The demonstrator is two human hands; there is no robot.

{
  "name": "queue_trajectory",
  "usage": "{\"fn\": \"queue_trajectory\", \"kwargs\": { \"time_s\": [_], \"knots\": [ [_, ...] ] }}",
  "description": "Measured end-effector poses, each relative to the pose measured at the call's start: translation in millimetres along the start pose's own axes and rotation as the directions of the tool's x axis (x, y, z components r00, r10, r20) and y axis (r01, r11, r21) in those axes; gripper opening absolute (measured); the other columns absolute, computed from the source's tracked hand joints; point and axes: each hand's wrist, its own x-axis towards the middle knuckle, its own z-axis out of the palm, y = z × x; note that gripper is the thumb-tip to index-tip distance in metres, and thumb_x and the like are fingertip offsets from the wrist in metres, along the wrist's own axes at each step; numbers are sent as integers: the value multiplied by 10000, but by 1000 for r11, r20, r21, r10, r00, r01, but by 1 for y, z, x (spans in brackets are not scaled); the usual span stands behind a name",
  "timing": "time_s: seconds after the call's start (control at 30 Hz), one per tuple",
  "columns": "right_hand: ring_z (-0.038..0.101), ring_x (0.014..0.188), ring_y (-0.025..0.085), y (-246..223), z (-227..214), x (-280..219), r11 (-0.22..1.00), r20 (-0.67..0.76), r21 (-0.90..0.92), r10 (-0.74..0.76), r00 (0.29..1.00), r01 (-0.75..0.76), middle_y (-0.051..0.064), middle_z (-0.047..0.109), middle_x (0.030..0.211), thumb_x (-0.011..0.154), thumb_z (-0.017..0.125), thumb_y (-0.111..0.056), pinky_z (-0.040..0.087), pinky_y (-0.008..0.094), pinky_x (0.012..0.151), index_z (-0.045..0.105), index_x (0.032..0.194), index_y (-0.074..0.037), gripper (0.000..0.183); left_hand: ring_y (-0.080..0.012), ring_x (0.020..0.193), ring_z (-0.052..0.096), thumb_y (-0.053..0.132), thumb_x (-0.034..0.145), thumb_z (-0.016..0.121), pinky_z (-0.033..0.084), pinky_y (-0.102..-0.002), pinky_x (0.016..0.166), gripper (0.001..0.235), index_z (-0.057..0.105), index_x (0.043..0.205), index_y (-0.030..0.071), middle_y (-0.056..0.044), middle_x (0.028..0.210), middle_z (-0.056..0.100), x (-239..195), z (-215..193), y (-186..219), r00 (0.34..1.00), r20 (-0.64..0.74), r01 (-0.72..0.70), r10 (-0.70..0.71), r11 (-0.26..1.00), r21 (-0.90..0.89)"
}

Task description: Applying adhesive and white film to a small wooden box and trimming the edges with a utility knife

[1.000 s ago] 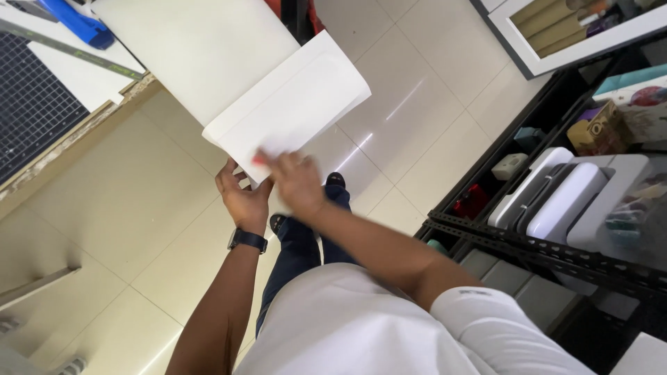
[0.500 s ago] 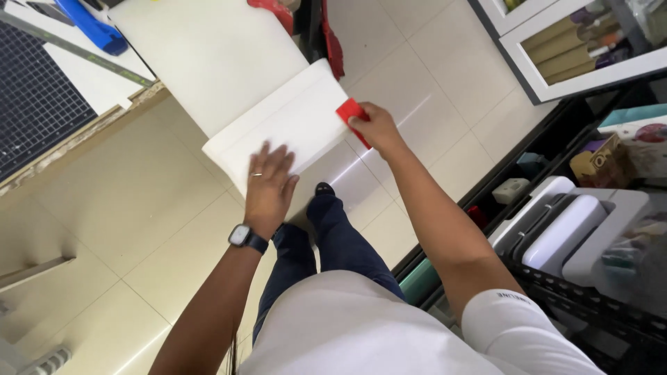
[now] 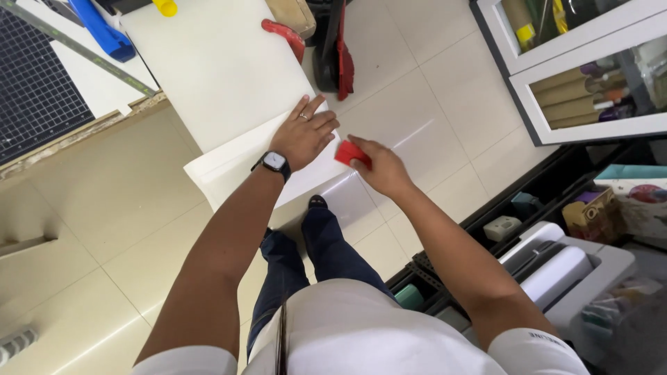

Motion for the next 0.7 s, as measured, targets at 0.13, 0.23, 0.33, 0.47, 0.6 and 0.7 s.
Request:
{"fn": "queue_trajectory", "kwargs": {
  "time_s": [0.13, 0.23, 0.33, 0.47, 0.6, 0.7],
  "knots": [
    [667, 889, 269, 26, -2, 0, 930, -185, -230, -331, 925, 287, 27, 653, 894, 969, 707, -256, 534, 408, 811, 673, 1366, -221, 399, -246, 1574, 206, 525, 1119, 356, 54, -453, 1332, 457, 569, 1423, 258, 63, 1517, 527, -10, -13, 19, 998, 21, 58, -59, 998, 16],
    [598, 917, 256, 37, 10, 19, 789, -115, -385, -556, 823, 479, 3, 598, 892, 996, 652, -234, 443, 425, 899, 695, 1313, -278, 323, -401, 1573, 103, 450, 1061, 552, 100, -533, 1292, 776, 234, 1659, 74, -159, 1723, 176, -37, -47, 47, 932, -114, 346, -346, 938, -17],
    [567, 939, 234, 43, 26, 60, 711, -167, -502, -639, 751, 493, -1, 562, 931, 1008, 613, -209, 444, 434, 875, 669, 1334, -324, 350, -376, 1587, 117, 575, 1021, 478, 113, -531, 1278, 841, 232, 1656, 82, -133, 1732, 173, -80, -53, 72, 956, -52, 289, -289, 957, -14],
    [547, 953, 229, 25, 26, 118, 747, -266, -445, -637, 723, 495, -24, 507, 924, 1063, 535, -246, 429, 419, 881, 635, 1385, -357, 356, -341, 1591, -102, 548, 1069, 299, -53, -504, 1293, 780, 40, 1668, 121, -84, 1747, -30, -95, -54, 74, 908, 255, 313, -333, 943, 118],
    [536, 954, 264, 38, 13, 75, 728, -168, -393, -658, 734, 562, 5, 525, 935, 1051, 547, -224, 416, 476, 915, 645, 1385, -329, 364, -339, 1577, -156, 542, 1080, 228, -85, -510, 1276, 755, -33, 1664, 140, -73, 1739, -108, -94, -54, 72, 881, 338, 304, -331, 943, 133],
    [552, 958, 224, 59, 24, 50, 653, -76, -425, -716, 694, 627, -10, 547, 943, 1025, 568, -206, 438, 423, 889, 659, 1372, -356, 389, -348, 1583, -132, 532, 1081, 234, -63, -518, 1277, 747, -9, 1666, 136, -71, 1743, -87, -95, -50, 71, 900, 304, 277, -312, 949, 153]
  ]
}}
